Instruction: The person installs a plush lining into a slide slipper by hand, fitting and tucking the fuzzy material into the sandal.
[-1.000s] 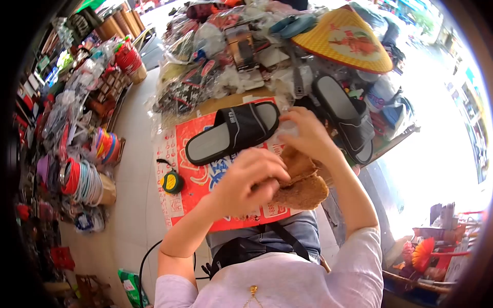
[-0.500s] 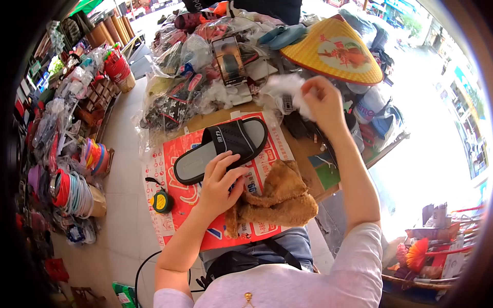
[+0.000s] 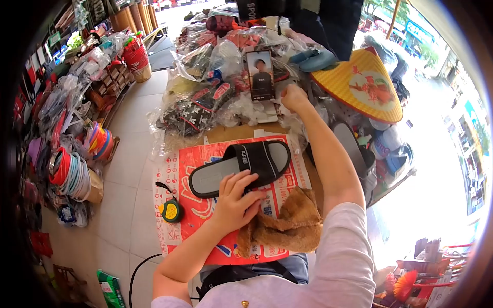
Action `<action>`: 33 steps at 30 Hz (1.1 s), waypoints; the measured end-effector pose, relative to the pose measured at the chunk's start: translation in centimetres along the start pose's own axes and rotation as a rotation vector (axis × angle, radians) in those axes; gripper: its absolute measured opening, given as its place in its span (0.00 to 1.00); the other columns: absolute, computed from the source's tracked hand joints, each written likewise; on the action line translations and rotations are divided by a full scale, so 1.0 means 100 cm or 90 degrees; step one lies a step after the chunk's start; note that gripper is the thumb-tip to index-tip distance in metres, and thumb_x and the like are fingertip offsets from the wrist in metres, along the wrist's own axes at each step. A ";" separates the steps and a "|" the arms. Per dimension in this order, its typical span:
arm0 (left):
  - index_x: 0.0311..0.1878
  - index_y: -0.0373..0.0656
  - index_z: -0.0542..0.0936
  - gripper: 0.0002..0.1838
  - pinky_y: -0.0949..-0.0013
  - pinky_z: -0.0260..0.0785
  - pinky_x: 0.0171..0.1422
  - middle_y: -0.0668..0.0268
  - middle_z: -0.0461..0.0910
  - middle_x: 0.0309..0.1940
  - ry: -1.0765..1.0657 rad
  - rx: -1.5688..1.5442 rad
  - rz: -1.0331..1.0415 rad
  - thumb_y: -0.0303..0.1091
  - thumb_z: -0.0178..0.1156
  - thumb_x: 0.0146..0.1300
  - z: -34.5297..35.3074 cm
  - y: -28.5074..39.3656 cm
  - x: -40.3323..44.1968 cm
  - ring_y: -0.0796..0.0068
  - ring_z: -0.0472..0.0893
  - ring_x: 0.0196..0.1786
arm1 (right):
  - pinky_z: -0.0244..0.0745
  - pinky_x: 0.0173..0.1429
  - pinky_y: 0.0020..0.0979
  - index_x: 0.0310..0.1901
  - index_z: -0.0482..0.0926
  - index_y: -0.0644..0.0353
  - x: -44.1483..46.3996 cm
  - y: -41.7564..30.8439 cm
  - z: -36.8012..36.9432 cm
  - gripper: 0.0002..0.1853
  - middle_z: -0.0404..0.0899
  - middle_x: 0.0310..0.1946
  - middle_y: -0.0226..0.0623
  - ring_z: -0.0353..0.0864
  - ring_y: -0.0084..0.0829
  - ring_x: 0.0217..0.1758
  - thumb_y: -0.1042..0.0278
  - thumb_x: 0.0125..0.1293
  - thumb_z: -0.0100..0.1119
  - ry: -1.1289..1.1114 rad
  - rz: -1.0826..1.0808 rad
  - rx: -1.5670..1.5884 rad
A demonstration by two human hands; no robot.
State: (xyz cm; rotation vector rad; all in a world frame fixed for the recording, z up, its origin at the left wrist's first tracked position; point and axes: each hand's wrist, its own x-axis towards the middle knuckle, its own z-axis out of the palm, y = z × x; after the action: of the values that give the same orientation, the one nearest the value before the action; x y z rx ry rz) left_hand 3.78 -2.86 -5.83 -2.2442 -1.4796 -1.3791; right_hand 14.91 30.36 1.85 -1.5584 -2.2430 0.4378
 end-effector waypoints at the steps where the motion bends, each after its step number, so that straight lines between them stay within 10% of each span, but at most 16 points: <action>1: 0.45 0.52 0.83 0.14 0.47 0.61 0.69 0.59 0.75 0.62 -0.009 0.000 -0.002 0.29 0.68 0.54 0.000 -0.001 -0.001 0.53 0.72 0.67 | 0.82 0.50 0.35 0.43 0.86 0.60 0.010 -0.001 0.007 0.13 0.87 0.37 0.47 0.89 0.41 0.41 0.73 0.58 0.57 0.001 -0.007 -0.001; 3: 0.45 0.53 0.83 0.14 0.47 0.60 0.70 0.60 0.75 0.63 -0.020 -0.003 -0.006 0.31 0.68 0.54 -0.001 -0.003 0.000 0.56 0.72 0.67 | 0.85 0.35 0.43 0.56 0.80 0.63 0.034 0.011 0.030 0.20 0.84 0.43 0.50 0.87 0.46 0.37 0.73 0.63 0.52 -0.021 0.130 0.256; 7: 0.44 0.54 0.84 0.13 0.47 0.60 0.70 0.61 0.75 0.63 -0.025 -0.012 -0.011 0.32 0.69 0.53 -0.002 -0.004 0.000 0.56 0.72 0.67 | 0.85 0.39 0.44 0.66 0.72 0.63 0.106 0.088 0.087 0.26 0.79 0.51 0.53 0.86 0.49 0.43 0.66 0.66 0.54 -0.055 -0.015 0.286; 9: 0.44 0.54 0.84 0.13 0.47 0.60 0.70 0.61 0.75 0.63 -0.026 -0.018 -0.013 0.31 0.69 0.53 -0.002 -0.005 0.000 0.57 0.72 0.67 | 0.77 0.60 0.52 0.67 0.69 0.70 0.056 0.035 0.045 0.38 0.70 0.64 0.65 0.74 0.56 0.66 0.46 0.66 0.62 -0.072 0.288 0.741; 15: 0.43 0.54 0.84 0.14 0.47 0.61 0.70 0.62 0.75 0.62 -0.040 -0.023 -0.019 0.31 0.69 0.52 -0.002 -0.005 -0.001 0.57 0.72 0.67 | 0.53 0.78 0.52 0.79 0.44 0.65 0.046 0.025 0.031 0.60 0.54 0.74 0.69 0.55 0.63 0.78 0.19 0.64 0.46 -0.235 0.299 0.789; 22: 0.43 0.54 0.84 0.14 0.47 0.61 0.70 0.62 0.76 0.62 -0.043 -0.028 -0.019 0.31 0.70 0.51 -0.002 -0.005 0.000 0.58 0.72 0.67 | 0.57 0.73 0.51 0.71 0.62 0.63 0.041 0.002 0.049 0.49 0.65 0.66 0.60 0.66 0.51 0.70 0.23 0.64 0.50 -0.003 0.363 0.959; 24: 0.43 0.54 0.84 0.14 0.47 0.61 0.70 0.62 0.76 0.62 -0.043 -0.027 -0.016 0.31 0.69 0.51 -0.002 -0.005 -0.001 0.58 0.72 0.67 | 0.58 0.74 0.46 0.54 0.69 0.55 0.044 0.002 0.059 0.31 0.70 0.62 0.58 0.69 0.51 0.64 0.33 0.66 0.57 0.131 0.367 1.036; 33: 0.42 0.53 0.84 0.14 0.46 0.60 0.70 0.62 0.76 0.61 -0.054 -0.034 -0.017 0.30 0.69 0.49 -0.005 -0.006 0.000 0.58 0.72 0.68 | 0.56 0.73 0.42 0.58 0.68 0.56 0.068 0.021 0.070 0.26 0.65 0.65 0.41 0.62 0.39 0.71 0.43 0.72 0.54 0.235 0.227 1.040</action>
State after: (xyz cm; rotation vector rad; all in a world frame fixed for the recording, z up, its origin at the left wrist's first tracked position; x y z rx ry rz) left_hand 2.99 -2.82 -5.77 -2.3502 -1.5227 -1.3626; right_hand 11.19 37.21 -4.41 -0.8685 -0.6705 1.4107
